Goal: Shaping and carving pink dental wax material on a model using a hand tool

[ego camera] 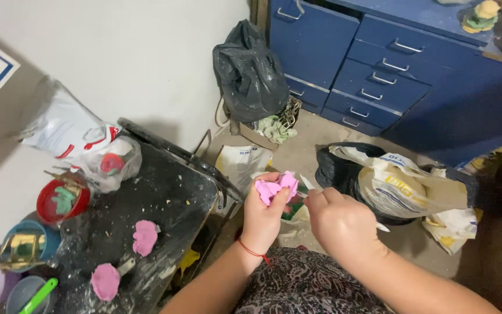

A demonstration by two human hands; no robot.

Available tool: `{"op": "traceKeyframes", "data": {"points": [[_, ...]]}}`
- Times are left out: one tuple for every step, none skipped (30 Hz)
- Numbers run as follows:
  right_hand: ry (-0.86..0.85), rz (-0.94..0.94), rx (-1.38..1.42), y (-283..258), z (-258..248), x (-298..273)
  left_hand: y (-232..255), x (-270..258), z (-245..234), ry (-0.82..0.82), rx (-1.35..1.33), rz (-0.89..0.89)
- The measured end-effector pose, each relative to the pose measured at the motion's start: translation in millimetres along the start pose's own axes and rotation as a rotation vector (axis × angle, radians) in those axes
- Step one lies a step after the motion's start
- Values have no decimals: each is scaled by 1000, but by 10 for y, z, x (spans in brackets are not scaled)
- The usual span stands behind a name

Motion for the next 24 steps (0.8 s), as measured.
{"op": "traceKeyframes", "data": {"points": [[1, 7, -5, -37, 36, 35, -17, 34, -32, -8, 0, 2], [-9, 22, -12, -71, 74, 70, -13, 67, -74, 22, 27, 65], [-18, 39, -16, -112, 112, 107, -6, 97, -125, 52, 56, 129], [-17, 47, -19, -137, 152, 145, -20, 141, -136, 43, 59, 130], [-108, 183, 127, -118, 222, 182, -59, 193, -133, 4, -156, 37], [-195, 319, 275, -105, 298, 209, -98, 243, -124, -33, -369, -61], [-193, 326, 270, -117, 356, 215, -174, 294, -148, -42, -369, -61], [-294, 436, 421, -115, 458, 201, -239, 346, -166, -73, -413, -15], [-397, 546, 574, -117, 551, 170, -305, 382, -178, -104, -458, 26], [-396, 555, 571, -132, 553, 204, -281, 415, -184, -112, -457, 22], [-435, 635, 670, -150, 578, 222, -246, 446, -182, -184, -499, 49], [-473, 714, 769, -171, 603, 238, -211, 473, -181, -256, -540, 76], [-471, 724, 768, -176, 659, 227, -298, 522, -155, -264, -540, 72], [-431, 736, 836, -180, 708, 220, -398, 573, -141, -216, -570, 23], [-388, 745, 904, -173, 756, 221, -491, 632, -117, -168, -599, -23], [-384, 753, 902, -157, 837, 181, -498, 674, -142, -176, -598, -26], [-387, 779, 965, -143, 924, 137, -498, 710, -157, -227, -584, -8], [-389, 804, 1029, -130, 1011, 92, -499, 744, -171, -277, -571, 11], [-385, 810, 1029, -79, 992, 120, -442, 766, -246, -283, -569, 9], [-442, 780, 978, -35, 979, 145, -385, 778, -289, -389, -525, -11], [-497, 753, 927, 10, 966, 162, -332, 789, -329, -498, -478, -31], [-491, 762, 927, 37, 819, 258, -276, 847, -432, -507, -475, -33], [-530, 692, 802, 55, 664, 353, -241, 882, -510, -593, -434, -134], [-568, 622, 676, 75, 509, 444, -207, 913, -586, -676, -391, -236]]}}
Point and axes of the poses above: each hand's wrist, its own x-axis towards the middle knuckle, its own z-axis out of the palm, y = z × x, the point moved 3 cm from there along x, towards the middle knuckle, and after that the axes turned 7 degrees about x, right-handed, at the moved point
